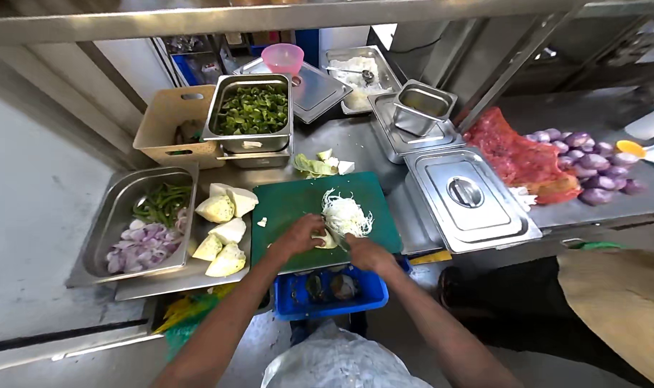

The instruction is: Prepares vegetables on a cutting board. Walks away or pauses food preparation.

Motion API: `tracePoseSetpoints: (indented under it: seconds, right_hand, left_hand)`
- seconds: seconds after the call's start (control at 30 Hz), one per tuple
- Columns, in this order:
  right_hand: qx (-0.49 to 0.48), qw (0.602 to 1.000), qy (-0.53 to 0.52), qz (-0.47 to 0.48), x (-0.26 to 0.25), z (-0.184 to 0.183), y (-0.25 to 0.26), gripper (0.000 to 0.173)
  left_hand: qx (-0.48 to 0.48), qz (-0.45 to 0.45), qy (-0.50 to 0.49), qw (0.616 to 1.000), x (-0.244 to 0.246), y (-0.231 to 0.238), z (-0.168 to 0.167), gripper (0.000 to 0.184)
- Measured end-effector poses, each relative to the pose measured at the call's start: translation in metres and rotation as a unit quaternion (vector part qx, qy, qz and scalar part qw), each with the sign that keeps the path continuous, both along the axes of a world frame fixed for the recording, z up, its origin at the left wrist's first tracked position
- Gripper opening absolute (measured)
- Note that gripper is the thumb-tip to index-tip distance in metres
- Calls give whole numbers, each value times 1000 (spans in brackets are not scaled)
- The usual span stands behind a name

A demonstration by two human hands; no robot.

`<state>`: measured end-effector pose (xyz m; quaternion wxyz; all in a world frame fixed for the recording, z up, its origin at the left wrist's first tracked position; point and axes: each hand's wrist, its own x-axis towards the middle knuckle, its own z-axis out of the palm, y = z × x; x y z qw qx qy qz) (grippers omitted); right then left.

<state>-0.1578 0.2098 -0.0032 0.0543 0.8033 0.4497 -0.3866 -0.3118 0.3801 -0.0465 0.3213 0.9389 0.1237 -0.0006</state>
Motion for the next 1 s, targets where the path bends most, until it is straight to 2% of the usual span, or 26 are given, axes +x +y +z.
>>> tracePoseSetpoints:
  seconds: [0.07, 0.2, 0.23, 0.37, 0.53, 0.6, 0.67, 0.8, 0.87, 1.0]
  right_hand:
    - [7, 1000, 11, 7, 2, -8, 9, 41]
    - [-2, 999, -26, 29, 28, 44, -9, 33]
    - [-9, 999, -32, 27, 27, 47, -10, 34]
    - [-14, 1000, 14, 1, -4, -11, 5, 46]
    - [4, 1000, 15, 8, -9, -20, 7, 42]
    - [-1, 1000, 18, 8, -7, -18, 6, 41]
    - [-12, 1000, 13, 14, -3, -9, 6, 40]
    - [-4, 998, -58, 28, 12, 41, -7, 33]
    - [-12, 997, -72, 40, 12, 53, -9, 31]
    - [-12, 1000, -12, 13, -7, -1, 14, 45]
  left_hand:
    - [0, 0, -6, 1000, 1, 2, 1, 21]
    - [-16, 8, -6, 1000, 0, 2, 2, 24]
    - [-17, 10, -10, 1000, -1, 2, 1, 24]
    - [-6, 12, -38, 999, -4, -1, -1, 25]
    - [37, 89, -80, 992, -19, -4, -10, 35]
    - [45, 90, -81, 992, -19, -4, -11, 34]
    - [34, 72, -66, 995, -17, -3, -7, 34]
    - [18, 26, -44, 999, -7, 6, -3, 34]
    - [19, 21, -39, 999, -7, 5, -3, 34]
    - [33, 23, -36, 999, -6, 4, -3, 35]
